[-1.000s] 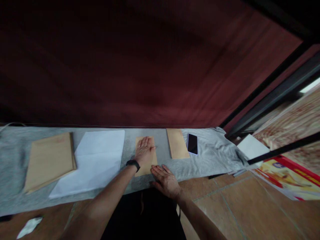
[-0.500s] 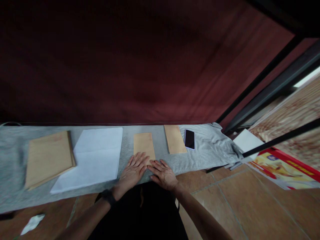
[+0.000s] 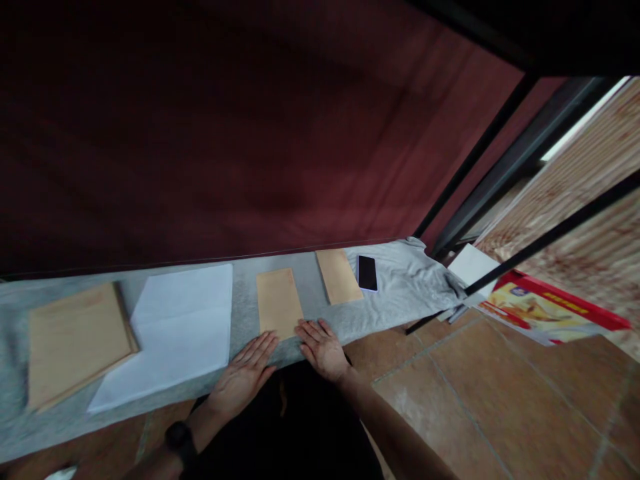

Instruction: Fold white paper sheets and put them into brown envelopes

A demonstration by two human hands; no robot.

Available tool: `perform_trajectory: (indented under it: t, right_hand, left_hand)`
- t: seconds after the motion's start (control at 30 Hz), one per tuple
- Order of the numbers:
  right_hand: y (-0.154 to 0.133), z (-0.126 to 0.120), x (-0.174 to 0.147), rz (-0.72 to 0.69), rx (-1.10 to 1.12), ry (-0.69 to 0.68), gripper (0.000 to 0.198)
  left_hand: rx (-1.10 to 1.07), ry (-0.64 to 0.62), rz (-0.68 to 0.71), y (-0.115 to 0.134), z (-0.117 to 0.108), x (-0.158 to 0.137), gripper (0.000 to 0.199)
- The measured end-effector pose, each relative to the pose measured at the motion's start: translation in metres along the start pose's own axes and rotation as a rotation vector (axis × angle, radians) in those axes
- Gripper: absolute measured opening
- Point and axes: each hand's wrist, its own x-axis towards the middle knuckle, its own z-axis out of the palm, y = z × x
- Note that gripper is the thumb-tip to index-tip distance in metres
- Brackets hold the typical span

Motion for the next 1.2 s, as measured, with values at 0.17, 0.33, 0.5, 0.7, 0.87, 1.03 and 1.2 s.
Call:
perform_trajectory:
  t: [0.17, 0.33, 0.5, 0.7, 0.87, 1.03, 1.2]
  right_hand:
    - [-0.006, -0.003, -0.013, 0.083, -0.010, 0.046, 0.047]
    - [-0.018, -0.004, -0.010, 0.137, -0.023, 0.088, 0.045]
    - [-0.044, 0.010, 0.015, 0.014, 0.010, 0.031, 0.047]
    - [-0.053, 0.022, 0.028, 0.081, -0.010, 0.035, 0.049]
    - [-0.039, 0.014, 0.013, 0.211, -0.045, 0.093, 0.050]
    - [-0.035, 0.012, 0.010, 0.329, -0.027, 0.144, 0.044]
    - [-0.039, 0.017, 0.031, 0.488, 0.004, 0.169, 0.042]
  left_hand:
    - [0.028, 0.038, 0.001, -0.003, -0.007, -0.009, 0.055]
    - [0.046, 0.027, -0.042, 0.000, -0.004, -0.010, 0.054]
    - [0.036, 0.037, -0.073, 0.004, 0.002, -0.008, 0.054]
    - [0.034, 0.017, -0.097, 0.009, -0.001, -0.008, 0.053]
    - [-0.001, 0.029, -0.126, 0.012, -0.006, -0.004, 0.053]
    - [-0.010, 0.019, -0.207, 0.016, -0.011, 0.006, 0.046]
    - [0.064, -0.058, -0.267, 0.024, -0.017, 0.025, 0.038]
